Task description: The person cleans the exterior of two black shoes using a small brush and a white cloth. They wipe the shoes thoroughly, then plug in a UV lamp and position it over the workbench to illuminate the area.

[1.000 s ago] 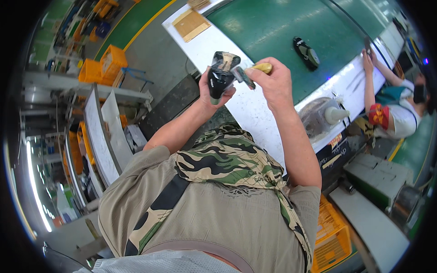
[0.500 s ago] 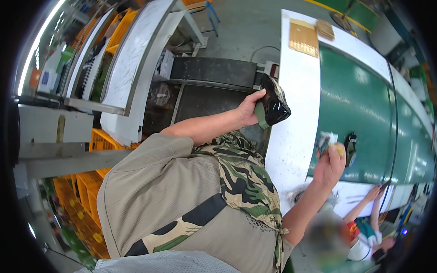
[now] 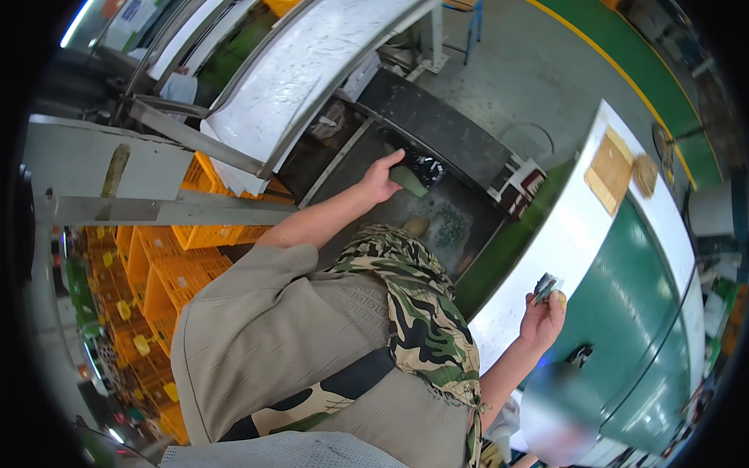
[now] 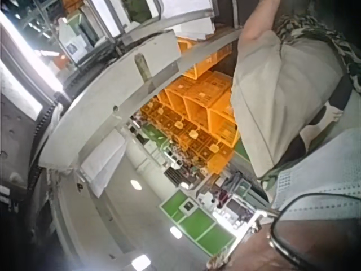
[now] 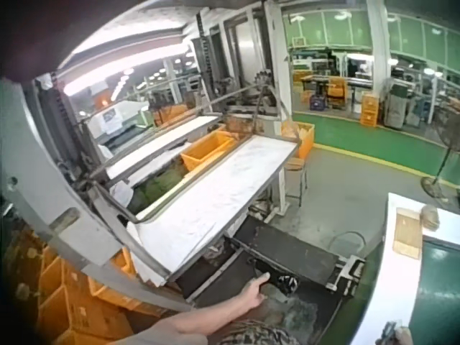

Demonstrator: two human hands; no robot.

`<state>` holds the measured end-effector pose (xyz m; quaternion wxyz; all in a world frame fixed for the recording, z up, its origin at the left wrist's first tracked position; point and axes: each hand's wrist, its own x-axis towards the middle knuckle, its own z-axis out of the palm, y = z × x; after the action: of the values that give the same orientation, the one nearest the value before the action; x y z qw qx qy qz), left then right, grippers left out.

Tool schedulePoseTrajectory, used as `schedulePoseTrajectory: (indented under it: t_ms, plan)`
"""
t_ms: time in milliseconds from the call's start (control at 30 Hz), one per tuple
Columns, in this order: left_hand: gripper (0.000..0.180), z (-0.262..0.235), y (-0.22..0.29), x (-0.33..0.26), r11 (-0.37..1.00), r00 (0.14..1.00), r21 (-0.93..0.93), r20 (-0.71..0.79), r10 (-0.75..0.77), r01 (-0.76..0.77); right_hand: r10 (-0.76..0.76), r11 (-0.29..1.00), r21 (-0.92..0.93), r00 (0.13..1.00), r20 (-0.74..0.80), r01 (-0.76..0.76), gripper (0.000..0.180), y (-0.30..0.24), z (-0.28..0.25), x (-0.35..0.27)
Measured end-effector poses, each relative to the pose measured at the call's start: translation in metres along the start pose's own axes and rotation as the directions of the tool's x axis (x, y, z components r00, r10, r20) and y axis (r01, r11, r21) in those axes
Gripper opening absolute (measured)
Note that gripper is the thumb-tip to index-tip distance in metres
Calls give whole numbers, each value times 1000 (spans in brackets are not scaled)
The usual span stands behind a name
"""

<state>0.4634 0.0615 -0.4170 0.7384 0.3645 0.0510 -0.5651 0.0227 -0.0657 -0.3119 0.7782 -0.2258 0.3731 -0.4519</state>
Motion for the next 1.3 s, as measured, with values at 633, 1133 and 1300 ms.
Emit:
schedulePoseTrajectory:
  t_ms: [633,1133,1300]
  plan:
    - [31,-318,238,-11,854,550,149,-707,444,-499,279,911,-302,959,-58,-283,7,89,150,129]
    - [34,-328,130,22,962,577,264,-776,256,-72,283,923,-272,959,1,-272,23,79,138,144]
    - [34,-227,-35,12,750,699,379,-699,-151,542,168,971,-155,979,-115,-184,20,65,103,118]
